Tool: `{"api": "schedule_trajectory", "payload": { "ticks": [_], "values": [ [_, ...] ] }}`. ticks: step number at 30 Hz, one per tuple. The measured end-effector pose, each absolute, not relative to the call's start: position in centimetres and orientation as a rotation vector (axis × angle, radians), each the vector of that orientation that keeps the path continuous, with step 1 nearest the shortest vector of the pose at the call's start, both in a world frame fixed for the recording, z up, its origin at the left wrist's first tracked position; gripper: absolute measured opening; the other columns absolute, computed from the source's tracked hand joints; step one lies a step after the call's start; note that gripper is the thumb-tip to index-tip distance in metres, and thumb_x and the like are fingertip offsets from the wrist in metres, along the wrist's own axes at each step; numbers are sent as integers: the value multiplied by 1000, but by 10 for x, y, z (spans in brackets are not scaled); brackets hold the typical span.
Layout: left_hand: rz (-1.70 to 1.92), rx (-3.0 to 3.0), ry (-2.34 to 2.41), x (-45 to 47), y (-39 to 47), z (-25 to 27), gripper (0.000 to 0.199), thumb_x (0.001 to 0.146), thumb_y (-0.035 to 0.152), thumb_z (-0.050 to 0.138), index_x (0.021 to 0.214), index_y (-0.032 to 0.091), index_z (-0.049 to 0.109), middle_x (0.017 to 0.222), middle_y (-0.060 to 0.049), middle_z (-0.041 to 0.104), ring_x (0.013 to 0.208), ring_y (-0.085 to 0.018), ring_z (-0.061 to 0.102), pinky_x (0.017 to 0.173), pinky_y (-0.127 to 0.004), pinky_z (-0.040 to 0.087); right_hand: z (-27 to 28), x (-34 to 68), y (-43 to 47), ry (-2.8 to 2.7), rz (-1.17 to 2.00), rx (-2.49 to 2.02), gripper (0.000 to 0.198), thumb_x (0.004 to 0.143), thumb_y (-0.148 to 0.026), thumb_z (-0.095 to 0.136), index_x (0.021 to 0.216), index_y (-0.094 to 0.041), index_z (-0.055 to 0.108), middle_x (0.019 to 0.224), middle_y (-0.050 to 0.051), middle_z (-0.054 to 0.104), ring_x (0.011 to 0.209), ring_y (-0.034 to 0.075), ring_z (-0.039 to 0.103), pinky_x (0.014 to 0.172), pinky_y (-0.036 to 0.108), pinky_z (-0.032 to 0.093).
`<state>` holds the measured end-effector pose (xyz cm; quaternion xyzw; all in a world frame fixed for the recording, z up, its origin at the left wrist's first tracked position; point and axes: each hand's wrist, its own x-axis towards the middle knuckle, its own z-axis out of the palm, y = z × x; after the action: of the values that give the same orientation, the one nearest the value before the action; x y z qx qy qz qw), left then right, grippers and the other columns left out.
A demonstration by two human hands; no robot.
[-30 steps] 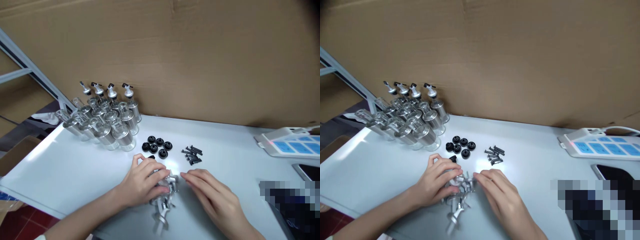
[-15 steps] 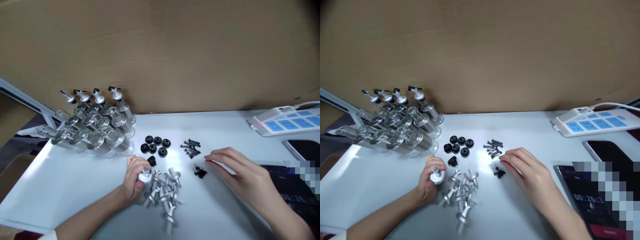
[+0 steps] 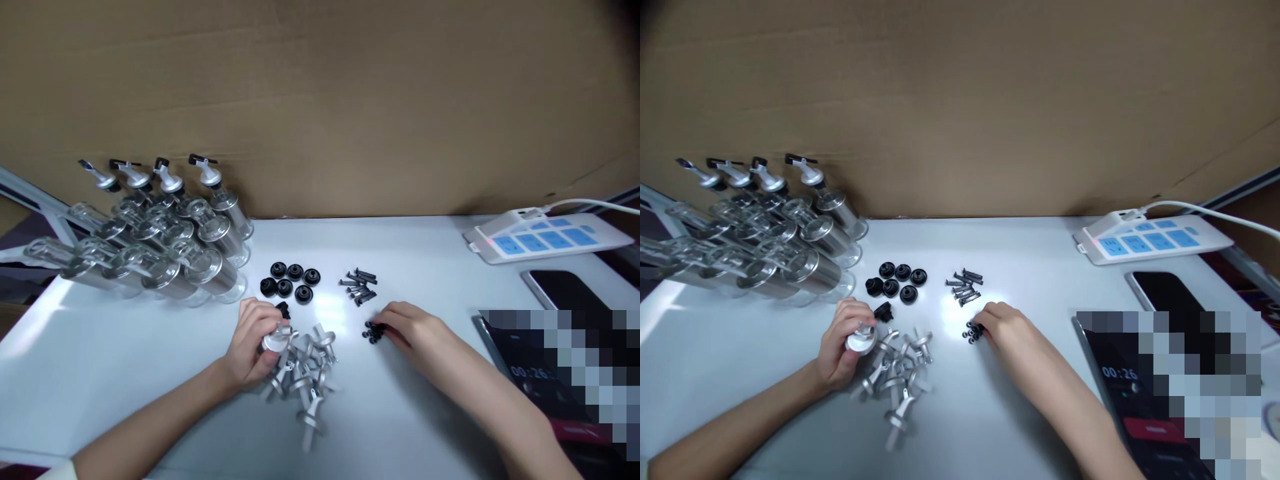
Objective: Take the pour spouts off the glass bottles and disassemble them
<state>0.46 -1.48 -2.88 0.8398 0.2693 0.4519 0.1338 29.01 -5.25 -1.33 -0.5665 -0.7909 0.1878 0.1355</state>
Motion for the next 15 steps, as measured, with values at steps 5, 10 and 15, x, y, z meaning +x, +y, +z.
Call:
{"api": "schedule_trajectory", "payload": {
  "ticks": [5,10,15],
  "values": [
    [1185,2589,655,14,-12,-8,29,95,41,34,103,18,49,87,-6,58,84,-18,53,77,-35,40,-2,289,-62,-2294,449,-1656,26,89,-18,42,103,-20,64,98,8,67,83,19,65,74,33,53],
    [826,2591,603,35,-10,28,14,93,27,44,102,19,51,99,-7,60,91,-17,56,80,-33,45,4,361,-89,-2175,-228,-1944,45,90,-50,36,110,-16,57,98,20,67,88,34,65,73,47,51],
    [758,2172,696,42,-5,24,15,93,21,39,102,20,52,106,-6,61,99,-16,58,83,-30,48,-21,459,-103,-1824,-266,-2543,68,79,-73,37,108,-16,57,79,24,65,58,29,66,46,37,40]
  ]
}}
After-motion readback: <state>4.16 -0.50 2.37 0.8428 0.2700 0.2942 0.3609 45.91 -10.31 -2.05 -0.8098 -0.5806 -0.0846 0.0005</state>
